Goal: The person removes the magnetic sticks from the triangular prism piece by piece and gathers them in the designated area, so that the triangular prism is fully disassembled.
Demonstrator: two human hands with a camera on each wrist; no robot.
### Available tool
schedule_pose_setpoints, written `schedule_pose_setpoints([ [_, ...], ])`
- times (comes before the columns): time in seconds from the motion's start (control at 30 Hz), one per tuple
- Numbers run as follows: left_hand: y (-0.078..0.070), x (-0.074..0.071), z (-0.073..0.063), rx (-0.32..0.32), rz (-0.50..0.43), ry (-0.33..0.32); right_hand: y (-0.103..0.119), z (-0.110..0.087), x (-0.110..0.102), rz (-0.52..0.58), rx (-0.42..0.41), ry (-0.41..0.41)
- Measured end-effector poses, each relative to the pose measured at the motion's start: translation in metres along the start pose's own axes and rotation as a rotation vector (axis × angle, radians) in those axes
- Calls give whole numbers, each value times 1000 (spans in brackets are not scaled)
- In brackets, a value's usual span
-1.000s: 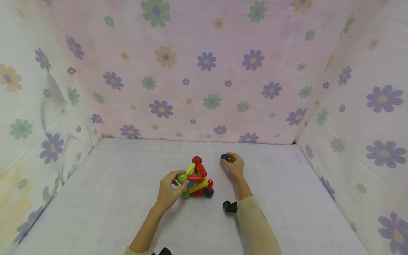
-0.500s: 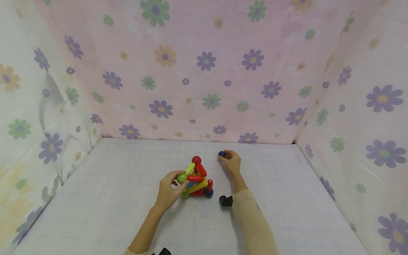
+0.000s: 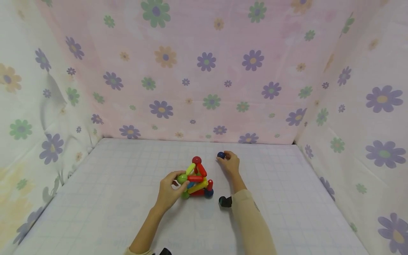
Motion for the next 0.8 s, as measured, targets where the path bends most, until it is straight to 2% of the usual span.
schedule_pose_setpoints([
  [0.23, -2, 1, 0, 14, -10, 4, 0, -9, -9, 54, -33, 1],
  [0.5, -2, 0, -1, 17, -12, -3, 7, -30, -22, 147, -63, -13],
  [0.7, -2, -1, -1, 15, -18, -6, 26, -49, -28, 211, -136, 18],
  [0.8, -2, -1, -1, 13, -20, -2, 47, -61, -32, 240, -171, 48],
])
Point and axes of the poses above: each hand's wrist, its own z-axis towards the middle knuckle, its own x-axis out of the palm, y = z × x, the point moved 10 cm from there along z, towards the middle knuckle, and after that the axes turned 12 degrees about -x, right-handed, at the moved point
